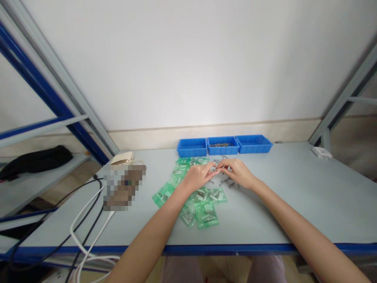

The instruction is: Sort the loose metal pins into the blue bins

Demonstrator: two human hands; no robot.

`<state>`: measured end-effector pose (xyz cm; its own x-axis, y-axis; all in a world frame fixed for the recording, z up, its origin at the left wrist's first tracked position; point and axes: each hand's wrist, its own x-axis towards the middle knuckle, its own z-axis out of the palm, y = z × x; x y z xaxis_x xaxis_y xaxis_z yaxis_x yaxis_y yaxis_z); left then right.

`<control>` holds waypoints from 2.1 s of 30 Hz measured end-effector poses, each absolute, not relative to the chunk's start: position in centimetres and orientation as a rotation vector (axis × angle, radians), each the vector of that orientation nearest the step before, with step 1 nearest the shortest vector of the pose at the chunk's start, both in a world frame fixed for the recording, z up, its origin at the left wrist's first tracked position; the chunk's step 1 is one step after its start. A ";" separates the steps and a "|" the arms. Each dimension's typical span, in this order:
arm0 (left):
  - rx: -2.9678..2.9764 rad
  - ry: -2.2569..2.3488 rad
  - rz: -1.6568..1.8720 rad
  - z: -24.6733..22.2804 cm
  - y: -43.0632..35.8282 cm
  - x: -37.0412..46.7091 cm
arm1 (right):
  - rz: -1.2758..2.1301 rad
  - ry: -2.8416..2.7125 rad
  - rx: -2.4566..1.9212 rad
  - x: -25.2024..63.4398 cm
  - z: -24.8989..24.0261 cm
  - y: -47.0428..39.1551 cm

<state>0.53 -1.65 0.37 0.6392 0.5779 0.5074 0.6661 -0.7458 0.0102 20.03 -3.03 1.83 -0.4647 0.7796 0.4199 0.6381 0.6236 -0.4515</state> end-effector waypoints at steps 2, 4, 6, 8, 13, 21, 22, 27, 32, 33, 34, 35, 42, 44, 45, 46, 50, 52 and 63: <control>-2.673 -0.971 -0.737 0.2 -1.5 0.5 | 0.304 -2.240 -1.135 20.0 1.8 -3.0; -2.659 -0.913 -0.720 0.1 -1.4 0.5 | 0.291 -2.249 -1.160 20.0 1.8 -3.1; -2.650 -0.905 -0.697 0.1 -1.4 0.5 | 0.271 -2.265 -1.159 20.0 1.9 -3.2; -2.647 -0.936 -0.670 0.2 -1.4 0.5 | 0.255 -2.289 -1.138 19.9 2.0 -3.3; -2.667 -1.018 -0.641 0.4 -1.6 0.5 | 0.226 -2.298 -1.121 19.9 2.0 -3.4; -2.666 -0.978 -0.670 0.3 -1.4 0.4 | 0.269 -2.278 -1.142 19.9 1.9 -3.3; -2.658 -0.983 -0.664 0.3 -1.4 0.4 | 0.278 -2.279 -1.134 19.9 1.9 -3.3; -2.669 -1.019 -0.662 0.4 -1.6 0.5 | 0.291 -2.276 -1.113 19.7 1.8 -3.3; -2.682 -0.976 -0.733 0.4 -1.6 0.6 | 0.298 -2.259 -1.136 19.9 1.9 -3.3; -2.677 -0.957 -0.736 0.3 -1.5 0.5 | 0.310 -2.263 -1.131 19.9 1.9 -3.3; -2.669 -0.947 -0.737 0.3 -1.5 0.5 | 0.320 -2.267 -1.121 19.8 2.0 -3.4; -2.658 -0.947 -0.739 0.2 -1.5 0.5 | 0.328 -2.269 -1.110 19.8 2.0 -3.4; -2.680 -1.015 -0.763 0.3 -1.5 0.4 | 0.327 -2.243 -1.124 19.7 1.6 -3.3; -2.703 -1.016 -0.752 0.4 -1.5 0.5 | 0.301 -2.237 -1.128 19.8 1.6 -3.2; -2.704 -1.012 -0.736 0.4 -1.6 0.5 | 0.295 -2.235 -1.133 19.8 1.6 -3.1; -2.699 -1.005 -0.716 0.5 -1.6 0.5 | 0.294 -2.234 -1.142 19.9 1.6 -3.1; -2.679 -0.998 -0.694 0.3 -1.5 0.5 | 0.307 -2.242 -1.186 19.8 1.7 -3.2; -2.679 -1.018 -0.713 0.3 -1.5 0.5 | 0.308 -2.256 -1.168 19.8 1.7 -3.3; -2.606 -1.495 -0.721 1.2 0.0 -1.0 | 0.032 -2.107 -1.444 20.6 2.9 1.5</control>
<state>-1.03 0.03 1.25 0.4235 0.8035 0.4184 0.8276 -0.5310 0.1820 20.65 1.50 2.85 -0.2470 0.8614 0.4438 0.8477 0.4140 -0.3318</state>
